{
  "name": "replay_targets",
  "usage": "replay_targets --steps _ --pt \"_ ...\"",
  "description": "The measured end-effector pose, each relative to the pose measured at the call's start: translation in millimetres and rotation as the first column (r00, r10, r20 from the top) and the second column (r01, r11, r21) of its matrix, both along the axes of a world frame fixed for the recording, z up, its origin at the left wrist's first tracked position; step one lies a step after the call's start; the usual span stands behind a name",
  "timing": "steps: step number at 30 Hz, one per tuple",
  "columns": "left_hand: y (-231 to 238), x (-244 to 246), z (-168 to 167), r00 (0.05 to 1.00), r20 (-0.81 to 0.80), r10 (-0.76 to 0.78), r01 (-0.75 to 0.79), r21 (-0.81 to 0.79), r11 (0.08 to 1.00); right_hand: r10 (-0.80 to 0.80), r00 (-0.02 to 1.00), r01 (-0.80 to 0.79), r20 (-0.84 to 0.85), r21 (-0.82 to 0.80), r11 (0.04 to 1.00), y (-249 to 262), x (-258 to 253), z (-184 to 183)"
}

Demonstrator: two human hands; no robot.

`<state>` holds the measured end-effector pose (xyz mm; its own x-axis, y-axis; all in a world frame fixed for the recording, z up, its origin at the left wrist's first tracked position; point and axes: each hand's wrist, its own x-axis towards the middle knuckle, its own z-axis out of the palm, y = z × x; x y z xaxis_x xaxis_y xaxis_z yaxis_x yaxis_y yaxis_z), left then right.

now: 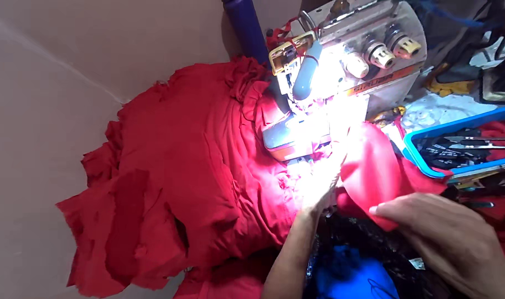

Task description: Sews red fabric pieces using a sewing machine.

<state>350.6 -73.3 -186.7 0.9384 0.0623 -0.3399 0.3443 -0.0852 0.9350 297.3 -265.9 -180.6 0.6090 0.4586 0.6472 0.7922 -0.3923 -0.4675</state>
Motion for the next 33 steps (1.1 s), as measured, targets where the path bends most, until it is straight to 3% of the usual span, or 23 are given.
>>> replay_targets --steps 2,6,10,12,16,19,22,27,33 --pt "2.7 7.8 -12.4 0.990 0.122 -0.065 0.042 0.184 0.982 0.009 1.000 -0.009 -0.015 -0.024 1.000 -4.0 -3.0 -13.3" --pt "-5.3 9.8 -21.3 0.955 0.291 -0.058 -0.083 0.452 0.888 0.021 0.998 -0.022 -0.064 -0.019 1.000 -10.7 2.7 -26.7" --pt "-15.6 14.3 -24.2 0.864 0.502 -0.035 -0.264 0.511 0.818 0.018 0.997 -0.019 -0.076 -0.016 1.000 -7.8 7.3 -23.4" --pt "-15.5 11.0 -25.2 0.858 0.511 -0.054 -0.266 0.530 0.805 -0.003 0.998 0.002 -0.070 -0.022 1.000 -6.7 9.6 -23.6" --pt "-17.4 14.1 -18.9 0.815 0.577 -0.052 -0.252 0.434 0.865 -0.042 0.995 0.046 -0.085 0.041 0.998 -5.3 25.1 -19.1" --pt "-22.2 21.1 0.4 0.811 0.584 0.019 -0.114 0.127 0.985 -0.141 0.988 0.148 -0.058 0.150 0.977 2.4 43.2 0.1" --pt "-23.1 15.5 24.4 0.796 0.604 0.052 -0.010 -0.072 0.997 -0.150 0.977 0.189 -0.149 0.300 0.935 15.7 58.5 20.9" --pt "-6.7 -2.8 43.3 0.681 0.730 -0.056 -0.024 0.098 0.995 -0.063 0.973 0.147 -0.223 0.384 0.911 35.1 63.8 33.1" --pt "13.1 -25.6 51.9 0.753 0.651 -0.095 -0.016 0.162 0.987 -0.015 0.958 0.138 -0.287 0.415 0.899 52.7 56.8 33.8"
